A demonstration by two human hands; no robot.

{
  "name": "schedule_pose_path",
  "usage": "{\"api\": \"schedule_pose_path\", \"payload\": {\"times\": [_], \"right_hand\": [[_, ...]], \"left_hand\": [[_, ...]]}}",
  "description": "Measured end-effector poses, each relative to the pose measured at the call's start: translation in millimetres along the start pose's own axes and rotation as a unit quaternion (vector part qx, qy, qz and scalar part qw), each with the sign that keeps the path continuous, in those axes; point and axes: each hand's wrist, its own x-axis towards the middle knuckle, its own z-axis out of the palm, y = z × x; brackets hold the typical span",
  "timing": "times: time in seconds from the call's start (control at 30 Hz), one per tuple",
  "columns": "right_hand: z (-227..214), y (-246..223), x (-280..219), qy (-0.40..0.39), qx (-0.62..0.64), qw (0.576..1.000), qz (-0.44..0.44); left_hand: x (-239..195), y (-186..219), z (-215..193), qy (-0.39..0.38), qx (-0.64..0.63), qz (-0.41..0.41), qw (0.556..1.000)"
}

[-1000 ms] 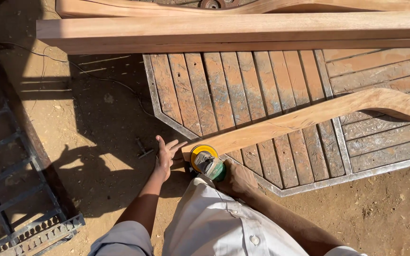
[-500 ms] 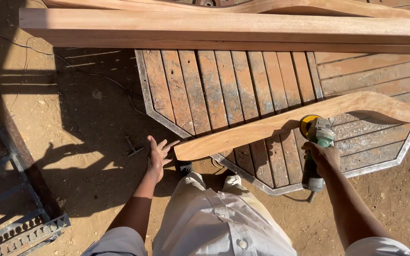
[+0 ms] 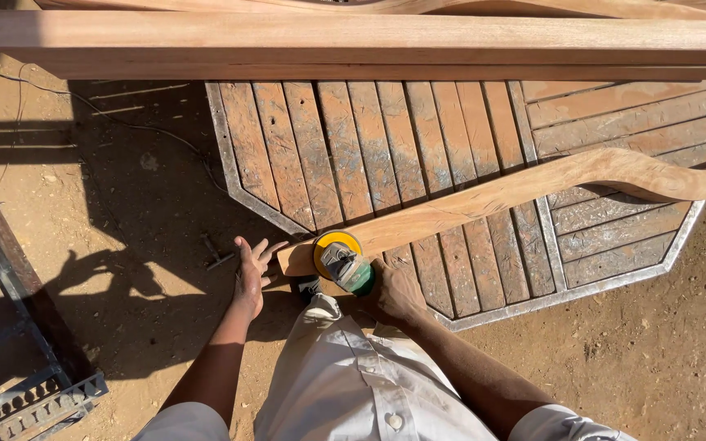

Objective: Sanding a curved wooden beam using an angle grinder with a sanding disc

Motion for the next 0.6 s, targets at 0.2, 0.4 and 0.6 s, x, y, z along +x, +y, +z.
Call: {"api": "schedule_pose_path", "payload": {"times": [0.2, 0.4, 0.6], "right_hand": [[-30, 136, 29, 0.105, 0.075, 0.985, 0.113], [-118, 283, 11, 0.286, 0.13, 0.921, 0.232], [-135, 326, 31, 0.29, 0.145, 0.926, 0.194]], "left_hand": [[-45, 15, 38, 0.029, 0.157, 0.044, 0.986], [-5, -22, 27, 0.088, 0.24, 0.106, 0.961], [13, -47, 28, 0.147, 0.315, 0.128, 0.929]]}}
